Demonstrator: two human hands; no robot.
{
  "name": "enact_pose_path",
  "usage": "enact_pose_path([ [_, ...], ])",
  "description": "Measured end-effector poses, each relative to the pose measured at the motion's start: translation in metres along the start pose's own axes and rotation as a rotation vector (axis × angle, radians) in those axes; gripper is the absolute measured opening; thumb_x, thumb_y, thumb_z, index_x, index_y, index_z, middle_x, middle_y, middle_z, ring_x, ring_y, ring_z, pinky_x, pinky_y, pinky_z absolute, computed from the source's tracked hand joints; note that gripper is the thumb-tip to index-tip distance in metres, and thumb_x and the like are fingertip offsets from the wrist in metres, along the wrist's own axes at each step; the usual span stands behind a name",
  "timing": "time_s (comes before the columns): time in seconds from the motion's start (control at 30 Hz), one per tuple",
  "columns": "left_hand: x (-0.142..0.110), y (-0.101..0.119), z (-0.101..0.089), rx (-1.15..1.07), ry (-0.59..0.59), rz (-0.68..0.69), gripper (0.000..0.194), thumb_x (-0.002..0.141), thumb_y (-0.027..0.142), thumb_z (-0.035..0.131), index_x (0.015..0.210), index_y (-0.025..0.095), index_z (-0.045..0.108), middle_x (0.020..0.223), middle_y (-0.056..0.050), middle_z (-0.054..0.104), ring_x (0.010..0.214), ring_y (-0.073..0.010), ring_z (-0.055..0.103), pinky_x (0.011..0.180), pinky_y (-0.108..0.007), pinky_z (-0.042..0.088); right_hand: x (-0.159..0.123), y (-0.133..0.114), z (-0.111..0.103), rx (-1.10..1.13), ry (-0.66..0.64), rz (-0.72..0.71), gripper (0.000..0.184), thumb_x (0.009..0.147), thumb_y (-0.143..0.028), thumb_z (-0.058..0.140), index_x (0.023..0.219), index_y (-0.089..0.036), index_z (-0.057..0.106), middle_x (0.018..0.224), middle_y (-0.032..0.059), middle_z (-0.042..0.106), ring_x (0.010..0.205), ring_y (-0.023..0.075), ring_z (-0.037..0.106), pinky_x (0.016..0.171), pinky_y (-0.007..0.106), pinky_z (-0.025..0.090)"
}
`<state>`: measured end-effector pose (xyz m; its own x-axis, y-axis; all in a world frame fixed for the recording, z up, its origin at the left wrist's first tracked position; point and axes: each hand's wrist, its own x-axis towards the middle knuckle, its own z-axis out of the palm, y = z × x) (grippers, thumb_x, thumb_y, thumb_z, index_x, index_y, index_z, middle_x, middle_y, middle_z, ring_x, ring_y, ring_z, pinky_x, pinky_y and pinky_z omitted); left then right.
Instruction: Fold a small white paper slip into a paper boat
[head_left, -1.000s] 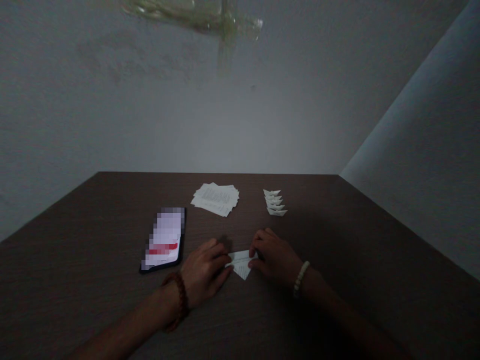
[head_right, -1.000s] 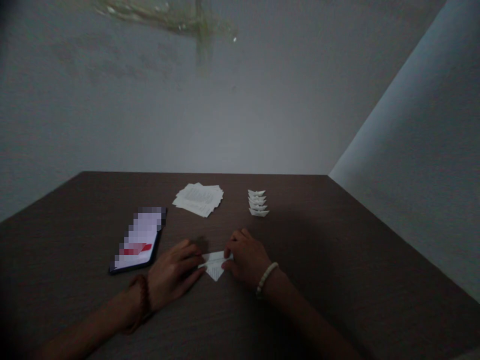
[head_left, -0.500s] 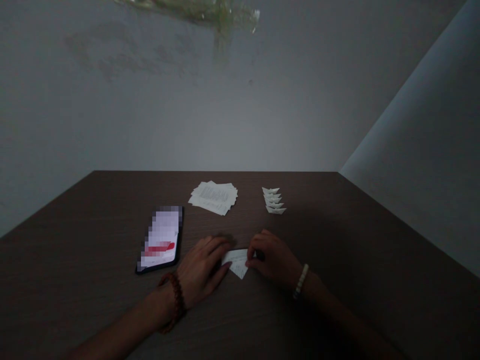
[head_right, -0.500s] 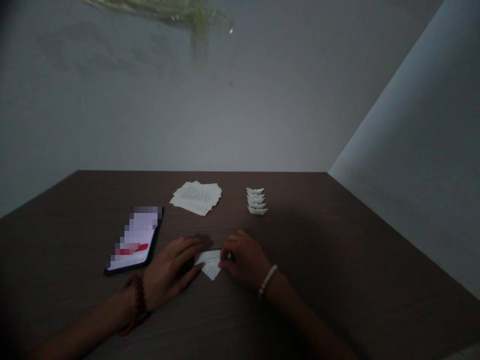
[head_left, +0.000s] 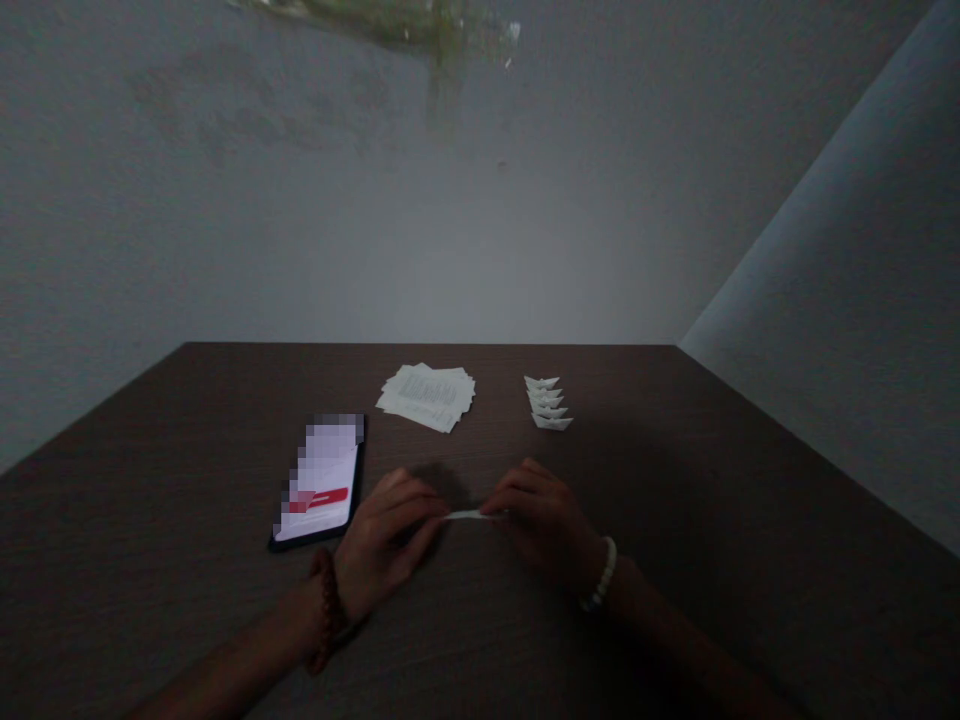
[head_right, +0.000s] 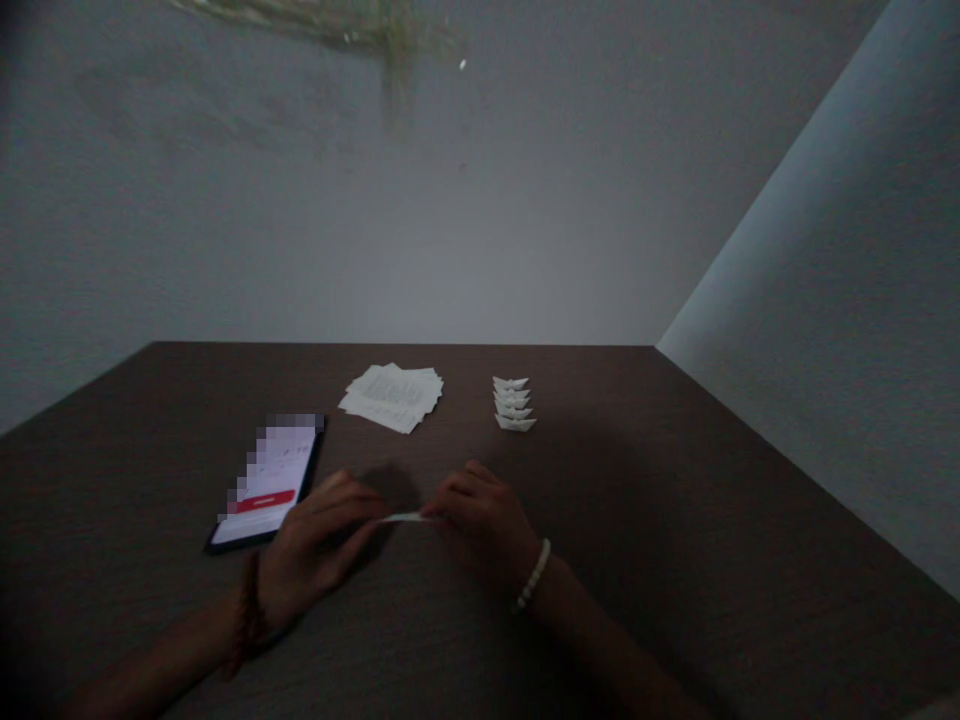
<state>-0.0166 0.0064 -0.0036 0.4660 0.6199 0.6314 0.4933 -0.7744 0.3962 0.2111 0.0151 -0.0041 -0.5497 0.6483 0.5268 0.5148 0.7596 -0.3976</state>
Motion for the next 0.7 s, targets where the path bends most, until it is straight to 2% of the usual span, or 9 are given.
enact_pose_path([
  [0.1, -0.003, -0.001, 0.001, 0.087, -0.021, 0.041, 0.016, 0.088, 0.015, 0.048, 0.089, 0.017, 0.064, 0.083, -0.006, 0.064, 0.076, -0.0174, 0.053, 0.068, -0.032, 0.045, -0.003, 0.002, 0.0, -0.103, -0.028, -0.064, 0.015, 0.083, -0.009, 0.057, 0.09, -0.02, 0.063, 0.086, 0.0033, 0.062, 0.08, 0.0163, 0.051, 0.073, 0.029, 0.042],
  [0.3, -0.01, -0.008, 0.008, 0.16, -0.209, 0.065, 0.017, 0.085, 0.014, 0.049, 0.084, 0.017, 0.066, 0.081, -0.006, 0.061, 0.079, -0.0204, 0.049, 0.069, -0.035, 0.041, -0.008, 0.005, 0.003, -0.251, -0.23, -0.111, 0.006, 0.085, -0.017, 0.06, 0.089, -0.02, 0.063, 0.091, 0.0034, 0.061, 0.086, 0.0172, 0.049, 0.074, 0.028, 0.042],
  [0.4, -0.009, -0.007, 0.008, 0.163, -0.268, 0.045, 0.019, 0.086, 0.014, 0.048, 0.084, 0.017, 0.067, 0.082, -0.006, 0.061, 0.08, -0.0204, 0.049, 0.071, -0.036, 0.041, -0.007, 0.005, 0.003, -0.244, -0.272, -0.097, 0.006, 0.086, -0.02, 0.06, 0.09, -0.02, 0.064, 0.09, 0.0032, 0.062, 0.085, 0.0173, 0.049, 0.072, 0.028, 0.042],
  [0.7, -0.011, -0.008, 0.003, 0.143, -0.276, 0.061, 0.018, 0.086, 0.014, 0.05, 0.082, 0.018, 0.067, 0.088, -0.005, 0.066, 0.081, -0.0202, 0.052, 0.07, -0.036, 0.037, -0.009, 0.013, -0.01, -0.177, -0.315, -0.025, 0.01, 0.085, -0.029, 0.062, 0.088, -0.022, 0.069, 0.092, 0.0033, 0.062, 0.086, 0.0172, 0.05, 0.069, 0.028, 0.042],
])
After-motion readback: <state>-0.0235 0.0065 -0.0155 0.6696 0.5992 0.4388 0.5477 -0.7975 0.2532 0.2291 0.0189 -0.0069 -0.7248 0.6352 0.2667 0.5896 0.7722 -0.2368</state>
